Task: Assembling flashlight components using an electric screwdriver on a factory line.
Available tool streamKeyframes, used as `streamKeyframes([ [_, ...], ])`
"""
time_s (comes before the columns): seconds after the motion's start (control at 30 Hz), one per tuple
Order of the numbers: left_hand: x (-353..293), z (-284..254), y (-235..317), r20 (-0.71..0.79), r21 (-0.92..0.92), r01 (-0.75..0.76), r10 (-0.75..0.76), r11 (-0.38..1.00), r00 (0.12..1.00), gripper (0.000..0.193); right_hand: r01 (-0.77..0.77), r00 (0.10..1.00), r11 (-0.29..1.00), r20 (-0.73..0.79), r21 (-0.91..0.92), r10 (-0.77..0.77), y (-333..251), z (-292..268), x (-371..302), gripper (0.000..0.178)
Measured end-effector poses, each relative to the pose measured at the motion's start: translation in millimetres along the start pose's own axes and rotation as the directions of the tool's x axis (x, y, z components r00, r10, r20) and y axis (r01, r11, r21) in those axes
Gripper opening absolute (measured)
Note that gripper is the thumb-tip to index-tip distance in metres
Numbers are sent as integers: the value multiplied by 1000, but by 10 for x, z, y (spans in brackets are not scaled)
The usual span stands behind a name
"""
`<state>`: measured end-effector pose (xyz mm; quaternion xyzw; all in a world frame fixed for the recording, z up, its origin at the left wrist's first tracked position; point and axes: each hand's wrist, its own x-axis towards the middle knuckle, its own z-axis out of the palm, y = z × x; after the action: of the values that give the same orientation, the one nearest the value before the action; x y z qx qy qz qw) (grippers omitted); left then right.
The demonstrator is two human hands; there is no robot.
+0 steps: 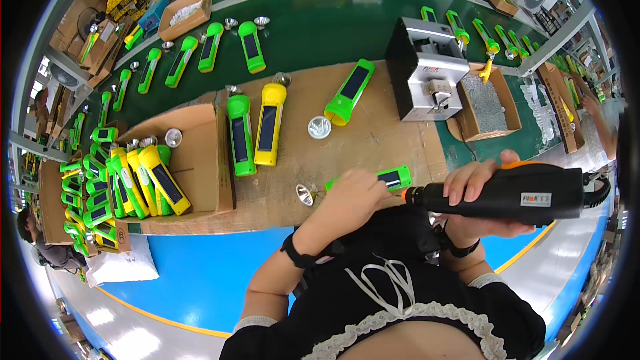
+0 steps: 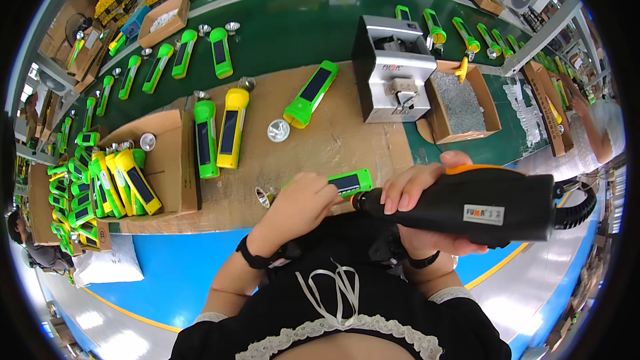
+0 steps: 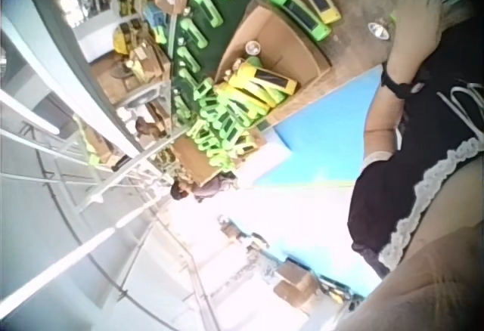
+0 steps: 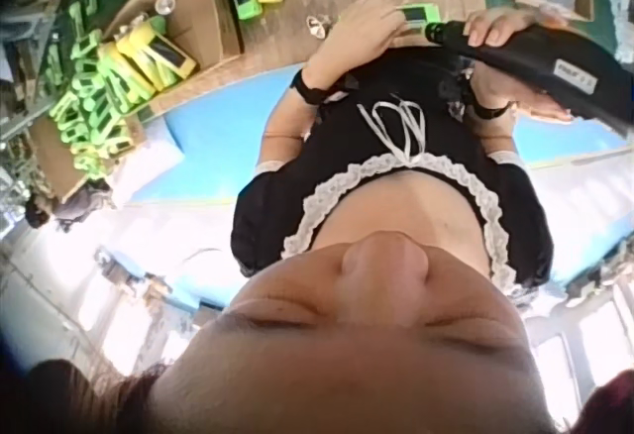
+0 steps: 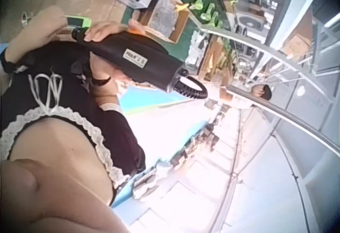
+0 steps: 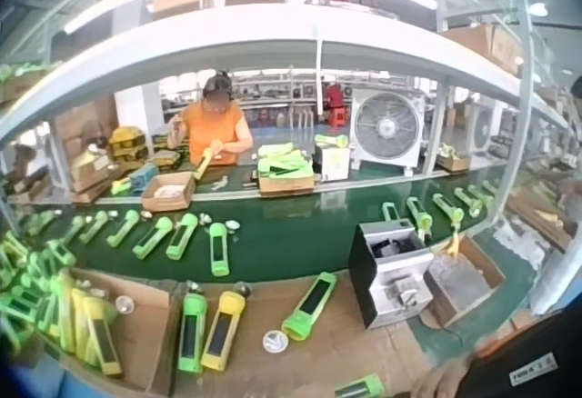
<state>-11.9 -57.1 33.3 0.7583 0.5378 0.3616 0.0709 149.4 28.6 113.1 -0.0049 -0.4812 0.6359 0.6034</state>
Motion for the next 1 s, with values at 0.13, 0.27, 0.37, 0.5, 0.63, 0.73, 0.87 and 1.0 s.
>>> streamKeyframes([
  [0.13,566,-461,-44,-91,36,156,-152,987,984,9,-45,999,995,10,-91,46,-92,-230,51,112],
  [0.27,1834,-534,-347,-135,261,44,-9,964,991,11,-68,996,972,-77,-226,52,-90,-309,68,102],
  [0.37,2520,-327,-679,32,439,52,-73,897,997,10,-141,989,967,-78,-211,127,-63,-391,71,103],
  [0.5,2716,-73,-951,237,532,-13,-135,847,962,19,-98,989,973,-129,-207,72,-55,-575,66,97],
  [0.63,2523,-127,-1024,105,420,-55,12,906,994,28,-131,986,959,-135,-252,99,-107,-699,120,97],
  [0.73,2230,-249,-719,-69,422,8,24,906,997,28,-84,980,948,-197,-308,23,-26,-846,93,100],
  [0.87,1066,-25,-76,307,388,101,-232,916,923,46,-14,1000,688,-2,-726,19,-17,-1102,30,88],
  [1.0,340,302,50,328,357,177,-301,917,896,49,-101,995,623,-65,-776,81,-118,-850,20,73],
])
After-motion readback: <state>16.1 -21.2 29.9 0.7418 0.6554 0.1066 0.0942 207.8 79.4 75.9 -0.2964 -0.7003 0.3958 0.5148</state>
